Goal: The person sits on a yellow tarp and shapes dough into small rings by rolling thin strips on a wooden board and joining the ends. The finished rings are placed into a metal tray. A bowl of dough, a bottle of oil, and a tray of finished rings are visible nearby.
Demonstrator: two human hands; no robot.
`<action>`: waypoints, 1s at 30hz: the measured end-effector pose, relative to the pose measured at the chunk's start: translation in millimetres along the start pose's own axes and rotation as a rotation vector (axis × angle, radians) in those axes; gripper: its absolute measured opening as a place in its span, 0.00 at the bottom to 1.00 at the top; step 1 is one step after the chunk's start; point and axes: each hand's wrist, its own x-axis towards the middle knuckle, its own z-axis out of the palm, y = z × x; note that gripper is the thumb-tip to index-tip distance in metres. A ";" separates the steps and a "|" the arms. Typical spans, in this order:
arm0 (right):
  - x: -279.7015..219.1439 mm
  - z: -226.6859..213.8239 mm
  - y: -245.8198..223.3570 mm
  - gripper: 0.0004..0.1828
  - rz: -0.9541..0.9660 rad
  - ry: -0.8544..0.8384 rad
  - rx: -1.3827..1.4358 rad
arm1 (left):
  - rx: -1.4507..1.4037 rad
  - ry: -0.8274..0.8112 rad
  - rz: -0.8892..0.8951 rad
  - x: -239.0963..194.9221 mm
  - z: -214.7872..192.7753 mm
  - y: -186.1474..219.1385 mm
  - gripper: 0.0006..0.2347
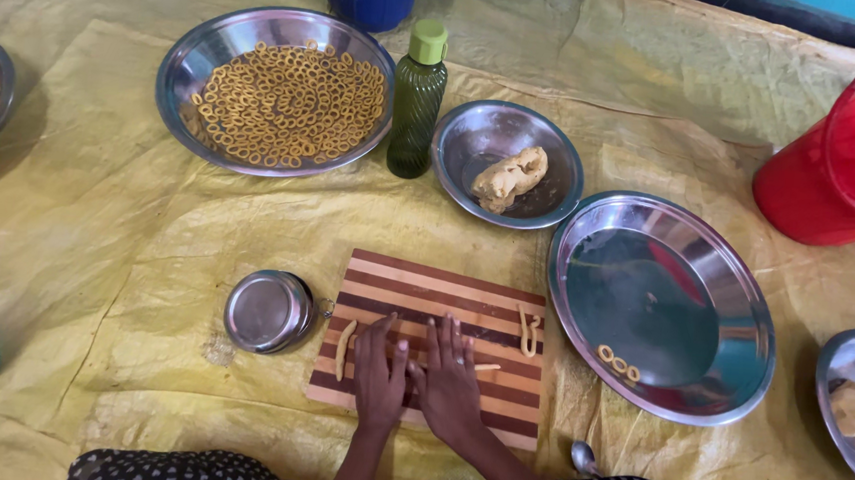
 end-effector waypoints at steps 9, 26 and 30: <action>-19.2 -3.0 1.1 0.43 -0.062 -0.100 -0.026 | 0.009 -0.052 -0.139 0.1 4.8 -4.5 0.25; 157.3 7.5 24.5 0.40 0.156 0.181 -0.046 | 0.161 0.007 -0.061 4.9 12.8 11.0 0.24; 99.1 14.4 8.1 0.42 0.109 0.098 -0.036 | 0.109 0.037 -0.039 4.1 11.0 12.2 0.24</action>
